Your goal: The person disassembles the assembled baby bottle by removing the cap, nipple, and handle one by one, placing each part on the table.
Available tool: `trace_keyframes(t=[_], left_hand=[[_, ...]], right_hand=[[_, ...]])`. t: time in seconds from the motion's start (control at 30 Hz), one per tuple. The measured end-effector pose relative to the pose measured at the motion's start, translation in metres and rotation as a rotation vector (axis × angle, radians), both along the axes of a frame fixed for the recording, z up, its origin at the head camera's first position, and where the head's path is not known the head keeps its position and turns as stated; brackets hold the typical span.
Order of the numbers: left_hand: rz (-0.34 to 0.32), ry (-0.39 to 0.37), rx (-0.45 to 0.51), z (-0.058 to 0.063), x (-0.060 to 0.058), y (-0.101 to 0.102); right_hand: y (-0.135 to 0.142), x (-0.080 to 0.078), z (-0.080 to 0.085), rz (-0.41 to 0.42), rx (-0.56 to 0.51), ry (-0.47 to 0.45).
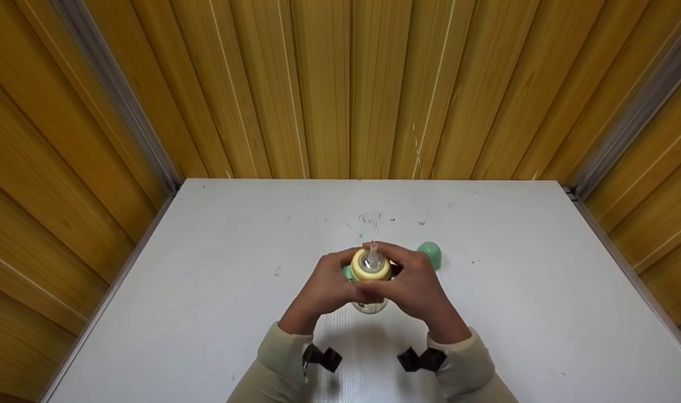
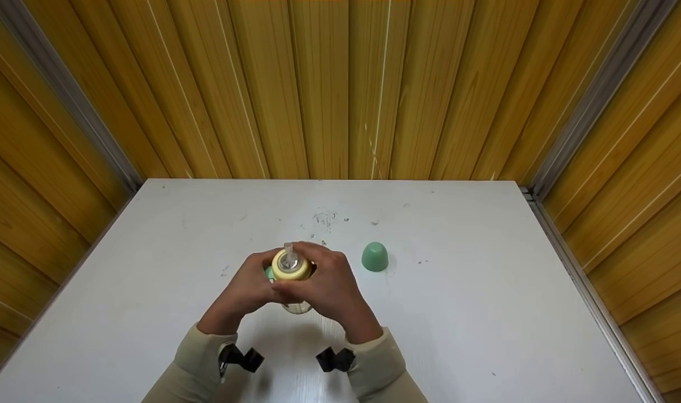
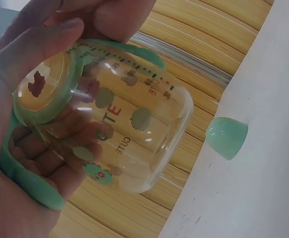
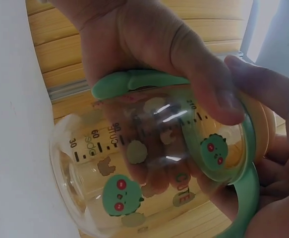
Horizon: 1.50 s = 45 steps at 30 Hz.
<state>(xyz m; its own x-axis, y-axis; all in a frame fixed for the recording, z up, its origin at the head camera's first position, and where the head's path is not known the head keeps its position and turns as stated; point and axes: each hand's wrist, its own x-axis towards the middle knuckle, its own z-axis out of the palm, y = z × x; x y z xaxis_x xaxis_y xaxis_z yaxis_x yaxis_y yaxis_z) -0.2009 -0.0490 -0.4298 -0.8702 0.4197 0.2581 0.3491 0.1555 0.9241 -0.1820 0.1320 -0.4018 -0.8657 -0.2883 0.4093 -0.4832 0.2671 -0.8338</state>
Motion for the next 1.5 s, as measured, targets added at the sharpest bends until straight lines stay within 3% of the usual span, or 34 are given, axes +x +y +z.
trace_keyframes(t=[0.17, 0.4, 0.97, 1.23, 1.5], left_hand=[[-0.031, -0.030, -0.010, 0.001, 0.000, 0.000], [-0.089, -0.065, 0.000, 0.000, -0.001, -0.002], [-0.230, -0.018, -0.019, 0.008, 0.003, -0.011], [-0.300, -0.017, 0.009, 0.013, 0.005, -0.013], [-0.360, -0.013, 0.034, 0.013, 0.006, -0.014]], right_hand=[[0.005, -0.002, 0.000, 0.072, -0.041, -0.053], [0.011, -0.007, -0.001, 0.176, -0.055, -0.026], [0.015, -0.006, 0.001, 0.355, -0.113, -0.041], [0.017, -0.008, -0.001, 0.481, -0.200, -0.030], [0.017, -0.009, -0.003, 0.585, -0.292, -0.074]])
